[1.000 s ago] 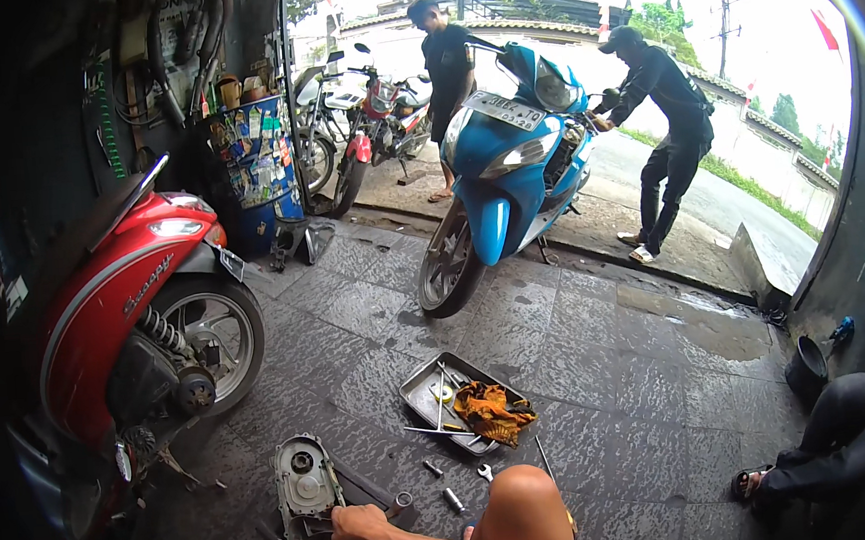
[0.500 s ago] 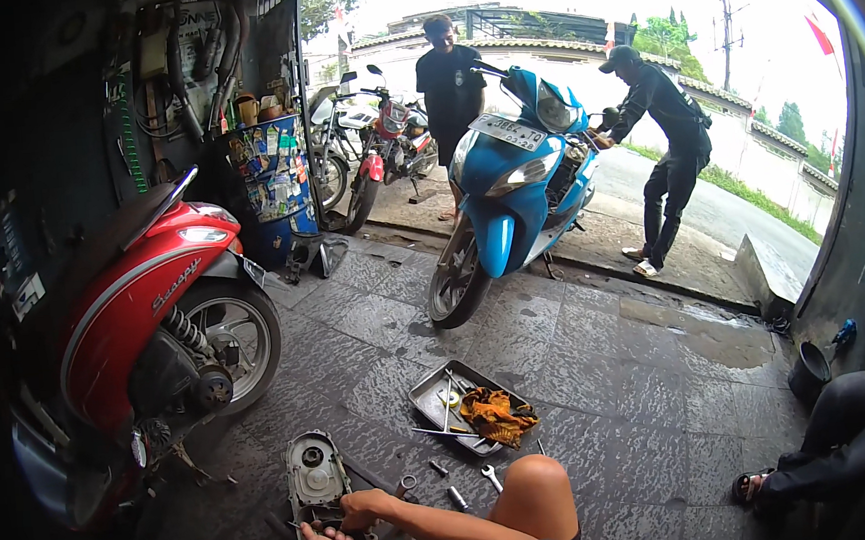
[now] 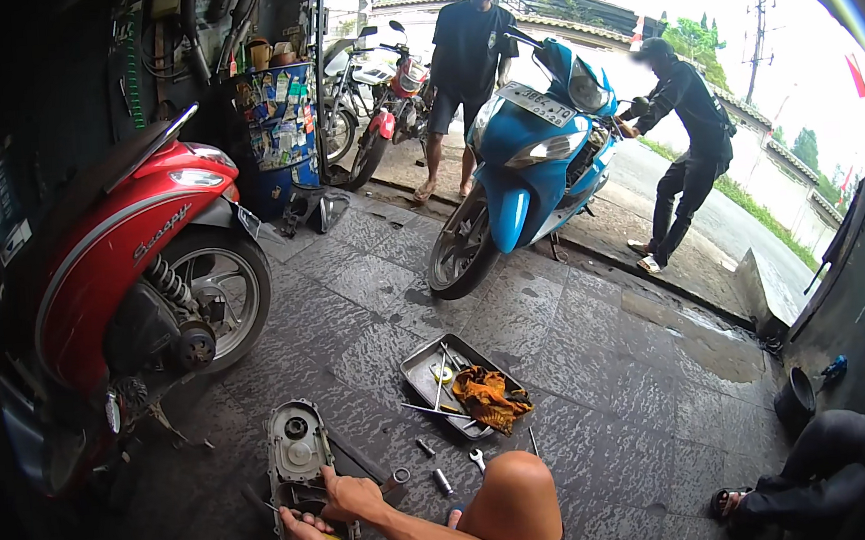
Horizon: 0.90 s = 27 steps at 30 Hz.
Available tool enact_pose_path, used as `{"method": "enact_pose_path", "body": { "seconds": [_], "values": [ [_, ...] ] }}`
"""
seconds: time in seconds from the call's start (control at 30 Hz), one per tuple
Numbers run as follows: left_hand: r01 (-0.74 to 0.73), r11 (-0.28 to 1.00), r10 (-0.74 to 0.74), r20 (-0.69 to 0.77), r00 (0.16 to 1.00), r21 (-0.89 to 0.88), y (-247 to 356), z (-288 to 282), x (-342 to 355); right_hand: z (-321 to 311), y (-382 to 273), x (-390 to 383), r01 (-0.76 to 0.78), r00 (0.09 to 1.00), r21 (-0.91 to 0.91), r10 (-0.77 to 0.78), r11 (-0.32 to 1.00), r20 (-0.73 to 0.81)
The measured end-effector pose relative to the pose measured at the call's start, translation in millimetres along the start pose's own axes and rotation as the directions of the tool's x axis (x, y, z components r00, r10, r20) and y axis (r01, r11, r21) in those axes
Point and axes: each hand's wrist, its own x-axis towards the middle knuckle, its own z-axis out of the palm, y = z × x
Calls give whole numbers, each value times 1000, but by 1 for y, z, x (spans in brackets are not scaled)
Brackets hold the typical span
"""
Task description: The person cleans a motorcycle engine component with a cloth and then uses a screwdriver to tighten screws on the housing.
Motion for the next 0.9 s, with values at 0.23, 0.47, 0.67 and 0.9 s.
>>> {"method": "enact_pose_path", "body": {
  "seconds": [0.23,0.47,0.67,0.9],
  "values": [
    [128,990,-124,72,990,-62,9,6,-6,7,8,16,75,995,-142,-83,987,-47],
    [-393,910,367,186,911,131,-25,4,-15,-9,8,25,210,958,-17,-202,978,205],
    [-400,884,390,90,917,242,-10,-6,-19,-5,-14,18,168,940,-3,-159,986,302],
    [-215,957,199,100,975,193,9,-10,-23,10,-4,-33,-124,927,310,-2,943,376]
  ]
}}
